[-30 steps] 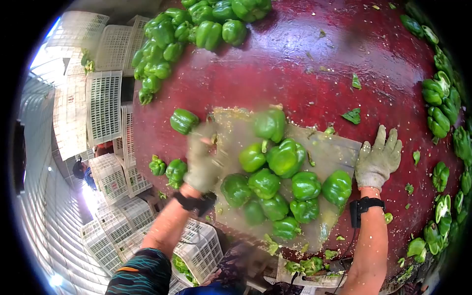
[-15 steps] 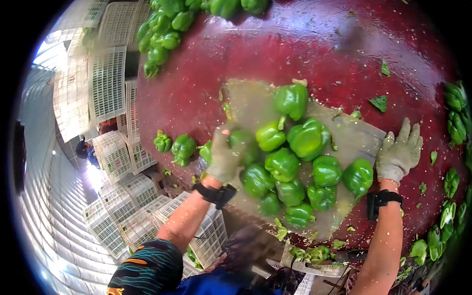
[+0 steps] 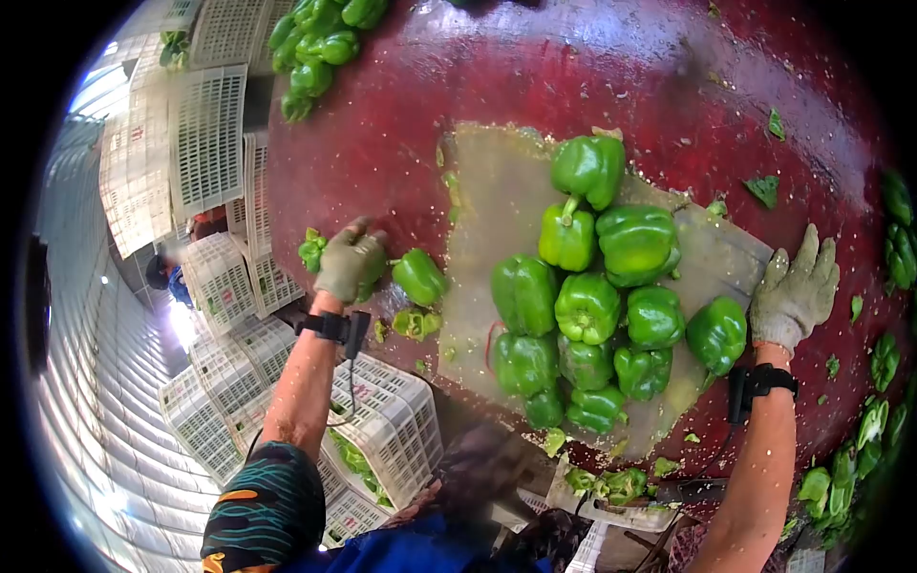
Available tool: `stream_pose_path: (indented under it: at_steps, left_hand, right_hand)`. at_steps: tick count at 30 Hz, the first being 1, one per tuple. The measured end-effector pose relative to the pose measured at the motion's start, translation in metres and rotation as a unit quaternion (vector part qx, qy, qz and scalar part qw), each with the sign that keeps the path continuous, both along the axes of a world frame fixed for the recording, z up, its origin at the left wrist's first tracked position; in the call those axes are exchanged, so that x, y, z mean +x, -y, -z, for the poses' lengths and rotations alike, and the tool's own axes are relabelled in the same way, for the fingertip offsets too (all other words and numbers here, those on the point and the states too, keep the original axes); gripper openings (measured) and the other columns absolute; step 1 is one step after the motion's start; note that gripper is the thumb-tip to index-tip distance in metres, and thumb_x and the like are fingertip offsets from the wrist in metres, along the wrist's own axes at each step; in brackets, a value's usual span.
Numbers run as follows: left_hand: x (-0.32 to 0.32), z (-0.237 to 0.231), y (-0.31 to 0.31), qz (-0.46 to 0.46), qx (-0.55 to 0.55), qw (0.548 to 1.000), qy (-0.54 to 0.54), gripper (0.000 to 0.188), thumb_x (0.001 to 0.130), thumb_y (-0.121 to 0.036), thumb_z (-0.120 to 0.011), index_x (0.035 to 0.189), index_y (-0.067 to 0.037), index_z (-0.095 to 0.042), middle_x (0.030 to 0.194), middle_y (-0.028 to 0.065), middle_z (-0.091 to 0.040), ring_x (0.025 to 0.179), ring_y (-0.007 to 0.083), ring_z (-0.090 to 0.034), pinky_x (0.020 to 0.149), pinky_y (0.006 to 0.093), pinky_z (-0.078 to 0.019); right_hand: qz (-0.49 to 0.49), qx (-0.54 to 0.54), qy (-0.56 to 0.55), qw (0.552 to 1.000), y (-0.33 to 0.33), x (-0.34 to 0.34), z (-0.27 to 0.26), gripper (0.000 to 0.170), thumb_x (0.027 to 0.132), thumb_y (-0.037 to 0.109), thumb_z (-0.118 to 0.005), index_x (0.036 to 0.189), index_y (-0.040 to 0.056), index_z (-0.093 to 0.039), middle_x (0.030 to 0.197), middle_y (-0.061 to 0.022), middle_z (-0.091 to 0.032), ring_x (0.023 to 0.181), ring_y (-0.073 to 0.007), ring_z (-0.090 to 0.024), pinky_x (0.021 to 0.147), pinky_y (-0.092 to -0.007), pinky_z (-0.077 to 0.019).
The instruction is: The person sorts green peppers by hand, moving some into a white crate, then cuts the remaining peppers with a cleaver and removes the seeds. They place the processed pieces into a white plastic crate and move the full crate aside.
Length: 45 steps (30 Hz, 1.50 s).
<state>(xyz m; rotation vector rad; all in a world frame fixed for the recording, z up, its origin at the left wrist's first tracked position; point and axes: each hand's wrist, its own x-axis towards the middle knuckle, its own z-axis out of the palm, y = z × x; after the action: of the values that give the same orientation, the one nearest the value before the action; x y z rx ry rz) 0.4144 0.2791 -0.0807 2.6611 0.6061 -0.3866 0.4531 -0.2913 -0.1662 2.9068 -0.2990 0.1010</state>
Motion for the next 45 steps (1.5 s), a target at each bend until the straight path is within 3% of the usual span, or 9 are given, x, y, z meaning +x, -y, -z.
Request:
stream_pose_path:
  at_steps: [4,8,13,17,19,22,27,34,45]
  left_hand:
    - [-0.042,0.003,0.045,0.168,-0.03,0.985,0.012,0.049,0.084,-0.015,-0.074,0.128,-0.001,-0.058,0.121,0.0106,-0.061,0.109,0.0192,-0.059,0.093,0.0306,-0.0488]
    - [-0.06,-0.017,0.123,0.04,-0.038,0.998,0.022,0.045,0.086,-0.012,-0.071,0.128,-0.001,-0.058,0.132,0.0117,-0.053,0.11,0.0205,-0.057,0.093,0.0321,-0.0491]
    - [-0.072,-0.021,0.167,-0.219,-0.299,0.928,-0.044,0.04,0.087,-0.012,-0.069,0.125,-0.002,-0.061,0.137,0.0163,-0.048,0.121,0.0272,-0.051,0.1,0.0363,-0.0442]
    - [-0.088,-0.02,0.16,0.136,-0.097,0.984,0.069,0.05,0.085,-0.01,-0.069,0.133,-0.004,-0.055,0.134,0.0168,-0.051,0.12,0.0274,-0.052,0.1,0.0363,-0.044]
    - [-0.078,-0.036,0.158,0.008,-0.202,0.979,-0.029,0.054,0.084,-0.008,-0.07,0.135,-0.005,-0.053,0.131,0.0158,-0.052,0.119,0.0266,-0.052,0.099,0.0358,-0.0445]
    - [-0.09,-0.015,0.078,-0.017,-0.077,0.994,0.074,0.049,0.082,-0.001,-0.068,0.129,-0.005,-0.056,0.124,0.0115,-0.054,0.114,0.0227,-0.053,0.096,0.0339,-0.0449]
    - [0.021,-0.009,-0.012,0.04,0.009,0.978,0.207,0.049,0.08,0.004,-0.067,0.127,-0.005,-0.056,0.127,0.0089,-0.055,0.118,0.021,-0.052,0.095,0.0319,-0.045]
    - [0.267,-0.012,0.104,0.236,-0.026,0.919,0.313,0.061,0.077,-0.007,-0.073,0.134,-0.013,-0.053,0.142,0.0125,-0.049,0.128,0.0295,-0.049,0.104,0.0365,-0.0427]
    - [0.403,-0.044,0.261,0.239,-0.06,0.966,0.076,0.068,0.074,-0.025,-0.076,0.137,-0.016,-0.052,0.139,0.0166,-0.05,0.131,0.0355,-0.041,0.109,0.04,-0.0368]
  right_hand:
    - [-0.007,-0.003,0.003,1.0,0.006,-0.002,0.007,0.057,0.091,0.032,-0.057,0.144,0.0192,-0.043,0.145,-0.0167,-0.045,0.127,-0.0394,-0.046,0.107,-0.0462,-0.0382]
    - [-0.007,-0.008,0.017,1.0,0.006,-0.003,0.009,0.055,0.092,0.033,-0.056,0.144,0.0209,-0.043,0.145,-0.0162,-0.045,0.128,-0.0391,-0.046,0.108,-0.0462,-0.0378]
    - [-0.021,-0.01,0.011,1.0,0.018,-0.002,0.019,0.055,0.093,0.033,-0.054,0.145,0.0193,-0.042,0.145,-0.0169,-0.045,0.13,-0.0382,-0.045,0.11,-0.045,-0.0364]
    - [-0.039,-0.008,0.018,0.999,0.022,-0.002,0.024,0.054,0.094,0.033,-0.053,0.144,0.0172,-0.042,0.146,-0.0177,-0.043,0.131,-0.0374,-0.044,0.112,-0.0434,-0.0343]
    - [-0.031,-0.01,-0.001,0.999,0.019,-0.005,0.021,0.054,0.094,0.032,-0.053,0.145,0.0166,-0.042,0.147,-0.018,-0.042,0.132,-0.0376,-0.043,0.112,-0.0431,-0.0333]
    - [-0.002,-0.011,-0.015,1.0,0.008,-0.001,0.006,0.055,0.094,0.031,-0.053,0.145,0.016,-0.041,0.148,-0.0181,-0.041,0.133,-0.0392,-0.041,0.112,-0.0443,-0.0326]
    - [-0.001,0.02,0.006,1.0,0.0,-0.007,0.002,0.061,0.091,0.03,-0.055,0.147,0.0139,-0.039,0.149,-0.0178,-0.038,0.134,-0.043,-0.037,0.111,-0.0486,-0.032]
    - [0.091,0.061,-0.109,0.988,-0.018,0.005,-0.024,0.069,0.084,0.028,-0.062,0.146,0.0072,-0.038,0.152,-0.0196,-0.032,0.138,-0.0432,-0.03,0.114,-0.0495,-0.0255]
    - [0.089,0.13,-0.108,0.982,-0.019,0.008,-0.035,0.076,0.077,0.027,-0.068,0.144,0.0067,-0.038,0.153,-0.0223,-0.029,0.137,-0.0459,-0.027,0.113,-0.0554,-0.0213]
